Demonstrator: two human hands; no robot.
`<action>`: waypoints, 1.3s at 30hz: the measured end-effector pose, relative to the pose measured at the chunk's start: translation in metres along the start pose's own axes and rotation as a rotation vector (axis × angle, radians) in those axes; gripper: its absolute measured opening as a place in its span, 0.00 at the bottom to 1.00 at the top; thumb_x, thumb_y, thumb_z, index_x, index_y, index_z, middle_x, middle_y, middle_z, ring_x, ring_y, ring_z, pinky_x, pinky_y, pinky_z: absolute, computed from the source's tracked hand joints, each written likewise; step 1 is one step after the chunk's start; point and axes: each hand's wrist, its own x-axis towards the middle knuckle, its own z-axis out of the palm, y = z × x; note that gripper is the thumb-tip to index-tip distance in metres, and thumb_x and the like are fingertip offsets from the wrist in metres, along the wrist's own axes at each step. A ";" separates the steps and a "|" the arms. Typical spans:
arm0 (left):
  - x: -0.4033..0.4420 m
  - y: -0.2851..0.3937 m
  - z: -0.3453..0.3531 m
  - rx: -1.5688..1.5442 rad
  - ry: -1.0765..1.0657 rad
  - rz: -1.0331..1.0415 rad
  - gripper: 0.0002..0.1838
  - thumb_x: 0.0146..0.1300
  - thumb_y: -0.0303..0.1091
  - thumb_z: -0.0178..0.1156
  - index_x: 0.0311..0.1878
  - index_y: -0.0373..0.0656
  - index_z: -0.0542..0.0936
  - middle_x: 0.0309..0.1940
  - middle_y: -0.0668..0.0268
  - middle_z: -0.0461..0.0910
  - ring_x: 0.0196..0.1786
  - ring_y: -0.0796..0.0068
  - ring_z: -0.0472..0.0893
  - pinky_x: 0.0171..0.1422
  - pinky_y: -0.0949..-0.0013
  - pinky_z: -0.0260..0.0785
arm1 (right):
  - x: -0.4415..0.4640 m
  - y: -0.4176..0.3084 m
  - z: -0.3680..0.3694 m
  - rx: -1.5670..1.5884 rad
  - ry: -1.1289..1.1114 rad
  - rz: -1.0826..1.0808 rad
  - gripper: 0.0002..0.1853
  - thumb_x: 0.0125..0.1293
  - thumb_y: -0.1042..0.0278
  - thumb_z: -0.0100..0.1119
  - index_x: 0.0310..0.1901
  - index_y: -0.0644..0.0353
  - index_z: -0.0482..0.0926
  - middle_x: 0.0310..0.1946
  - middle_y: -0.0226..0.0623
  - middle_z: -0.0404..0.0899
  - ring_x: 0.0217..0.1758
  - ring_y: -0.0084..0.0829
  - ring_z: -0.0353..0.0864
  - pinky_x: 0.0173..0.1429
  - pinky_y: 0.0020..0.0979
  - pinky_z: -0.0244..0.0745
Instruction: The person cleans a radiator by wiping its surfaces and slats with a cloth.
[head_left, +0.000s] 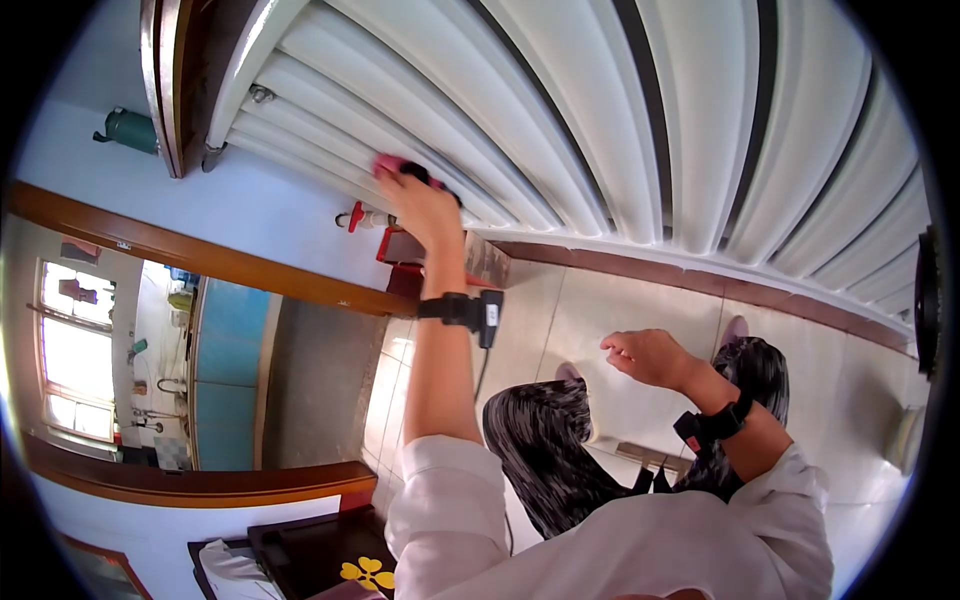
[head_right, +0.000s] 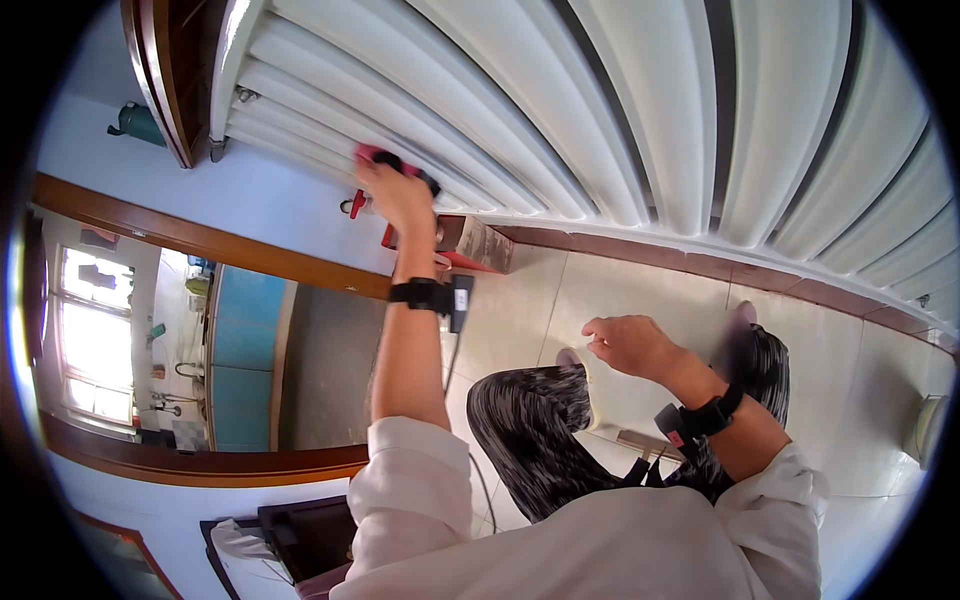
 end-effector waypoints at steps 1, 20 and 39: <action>-0.018 -0.002 0.012 -0.011 -0.157 -0.086 0.28 0.54 0.19 0.50 0.60 0.26 0.60 0.62 0.46 0.56 0.61 0.45 0.64 0.62 0.59 0.64 | 0.000 -0.001 0.000 -0.051 -0.032 0.018 0.12 0.60 0.62 0.54 0.44 0.55 0.78 0.32 0.37 0.82 0.37 0.39 0.81 0.43 0.38 0.75; -0.034 0.009 0.008 0.020 0.019 0.237 0.33 0.52 0.17 0.51 0.65 0.36 0.60 0.63 0.53 0.55 0.60 0.49 0.64 0.60 0.59 0.64 | -0.007 0.001 -0.006 -0.048 0.036 0.031 0.12 0.59 0.63 0.54 0.44 0.55 0.77 0.31 0.36 0.82 0.36 0.40 0.81 0.41 0.38 0.75; 0.041 0.030 -0.051 -0.323 0.251 0.226 0.24 0.50 0.19 0.51 0.53 0.44 0.71 0.46 0.57 0.73 0.49 0.52 0.73 0.50 0.58 0.67 | 0.000 0.020 -0.006 -0.045 0.051 0.032 0.11 0.58 0.63 0.54 0.42 0.56 0.78 0.30 0.37 0.82 0.36 0.40 0.81 0.43 0.39 0.74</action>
